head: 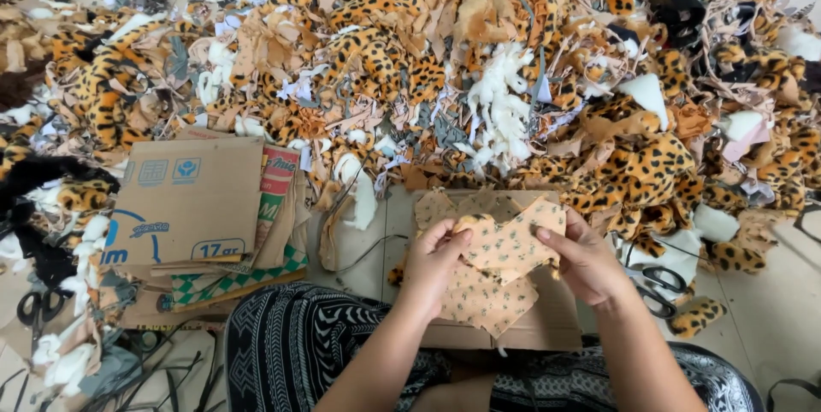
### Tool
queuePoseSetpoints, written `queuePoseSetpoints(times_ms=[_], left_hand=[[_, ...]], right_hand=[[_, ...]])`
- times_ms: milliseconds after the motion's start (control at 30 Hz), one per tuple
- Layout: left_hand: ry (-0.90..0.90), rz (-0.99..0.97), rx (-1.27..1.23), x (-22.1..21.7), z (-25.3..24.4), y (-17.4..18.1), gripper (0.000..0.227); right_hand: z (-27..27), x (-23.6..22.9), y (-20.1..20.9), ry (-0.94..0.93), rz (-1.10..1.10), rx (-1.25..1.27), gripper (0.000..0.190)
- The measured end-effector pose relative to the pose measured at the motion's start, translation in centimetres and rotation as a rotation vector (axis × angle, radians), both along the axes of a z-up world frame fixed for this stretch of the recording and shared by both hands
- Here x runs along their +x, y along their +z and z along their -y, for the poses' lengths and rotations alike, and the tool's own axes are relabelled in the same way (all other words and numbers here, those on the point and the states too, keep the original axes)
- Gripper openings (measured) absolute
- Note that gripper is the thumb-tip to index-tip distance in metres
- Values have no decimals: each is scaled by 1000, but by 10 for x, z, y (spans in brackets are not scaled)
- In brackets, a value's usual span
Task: The person picks up, folds, and sorts various leopard-print fabric scraps and plush toy components by hand, placing them onto cardboard surfaces while surrounded by a large pile of similar materials.
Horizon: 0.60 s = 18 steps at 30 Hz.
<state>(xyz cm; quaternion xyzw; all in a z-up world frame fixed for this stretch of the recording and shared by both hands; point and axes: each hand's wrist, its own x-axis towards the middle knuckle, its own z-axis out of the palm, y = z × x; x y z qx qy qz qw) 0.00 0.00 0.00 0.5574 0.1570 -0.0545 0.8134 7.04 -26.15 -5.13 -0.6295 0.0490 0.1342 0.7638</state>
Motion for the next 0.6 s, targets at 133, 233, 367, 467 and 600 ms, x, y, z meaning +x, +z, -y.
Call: queuePoseSetpoints(times_ms=[133,233,367,467,600], left_hand=[[-85,-9,128,-11,-8,-15,26],[-273,-42,241,-24,-8,-15,23],[-659,-186,522,-44,-2,19,10],[-725,-287,419,-43,9,23,23],[-740,-322,391,-31,26,15,36]], right_hand=[[-5,-32,63,116,-76,-173,48],[22,-35,50,284,-158,-319,56],[28,-29,58,388,-168,-476,12],[12,-23,63,174,-218,-481,30],[3,-2,31,-17,-65,-423,11]])
